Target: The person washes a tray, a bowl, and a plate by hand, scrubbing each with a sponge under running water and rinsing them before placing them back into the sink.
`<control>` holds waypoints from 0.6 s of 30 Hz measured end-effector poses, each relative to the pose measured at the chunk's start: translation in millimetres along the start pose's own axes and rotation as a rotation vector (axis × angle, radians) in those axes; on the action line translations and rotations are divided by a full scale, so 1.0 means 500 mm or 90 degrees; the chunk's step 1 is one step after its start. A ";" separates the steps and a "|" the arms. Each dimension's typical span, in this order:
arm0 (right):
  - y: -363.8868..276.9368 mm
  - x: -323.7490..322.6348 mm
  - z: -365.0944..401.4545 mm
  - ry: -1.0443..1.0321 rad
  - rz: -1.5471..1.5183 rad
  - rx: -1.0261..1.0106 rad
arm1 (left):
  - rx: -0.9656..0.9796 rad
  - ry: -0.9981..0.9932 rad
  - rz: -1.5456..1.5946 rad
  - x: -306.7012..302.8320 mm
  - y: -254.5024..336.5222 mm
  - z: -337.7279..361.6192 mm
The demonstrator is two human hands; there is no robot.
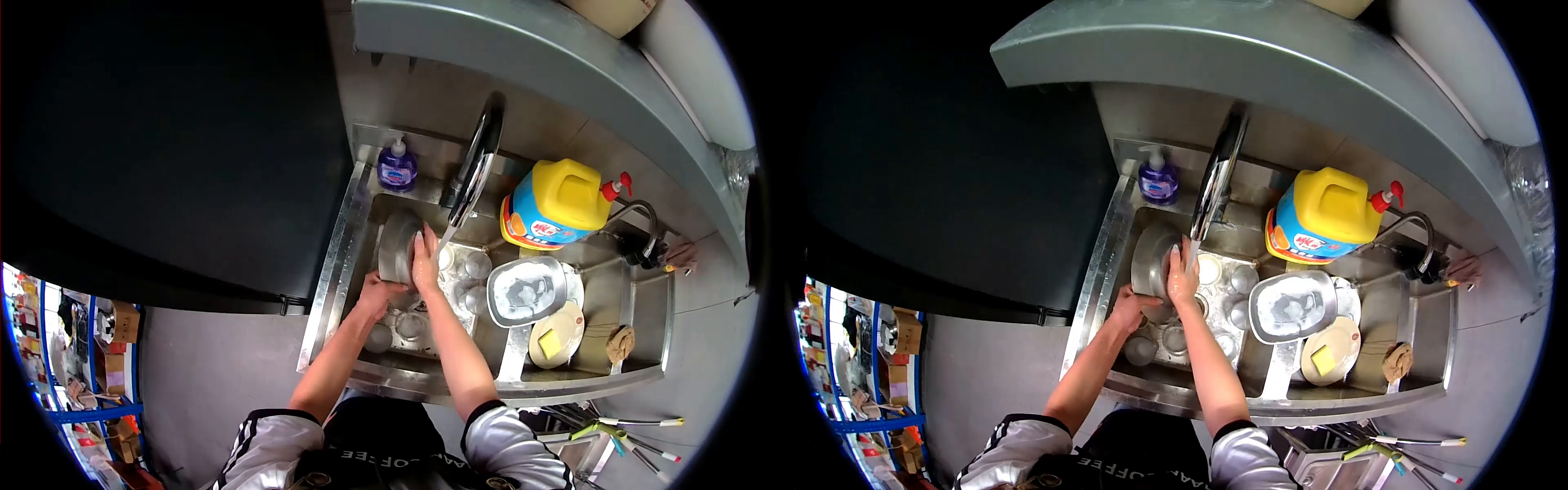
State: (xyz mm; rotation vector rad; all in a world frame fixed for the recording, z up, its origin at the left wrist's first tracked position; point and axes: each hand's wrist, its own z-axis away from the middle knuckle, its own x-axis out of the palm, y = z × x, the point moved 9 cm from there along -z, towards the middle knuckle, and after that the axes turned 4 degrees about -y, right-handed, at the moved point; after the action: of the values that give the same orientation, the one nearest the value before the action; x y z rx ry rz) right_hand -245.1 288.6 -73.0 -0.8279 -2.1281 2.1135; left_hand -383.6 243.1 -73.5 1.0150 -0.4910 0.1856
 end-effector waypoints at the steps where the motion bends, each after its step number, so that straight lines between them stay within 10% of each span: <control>1: 0.064 0.000 -0.003 -0.017 0.001 0.074 | -0.005 0.004 0.004 -0.007 -0.014 0.000; 3: 0.175 0.016 0.016 -0.118 -0.307 0.373 | -0.021 -0.003 0.071 -0.020 -0.026 -0.014; 7: 0.234 -0.047 0.071 -0.163 -0.325 0.479 | -0.073 -0.007 0.099 -0.074 -0.024 -0.031; 18: 0.142 -0.190 0.081 -0.109 -0.674 0.441 | -0.282 -0.158 0.243 -0.101 -0.168 -0.197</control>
State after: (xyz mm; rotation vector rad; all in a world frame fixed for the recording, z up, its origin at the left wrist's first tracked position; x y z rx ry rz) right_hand -154.6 210.0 -110.4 0.4694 -1.1800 1.9936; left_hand -366.4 286.8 -204.2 0.5038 -0.9080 0.2772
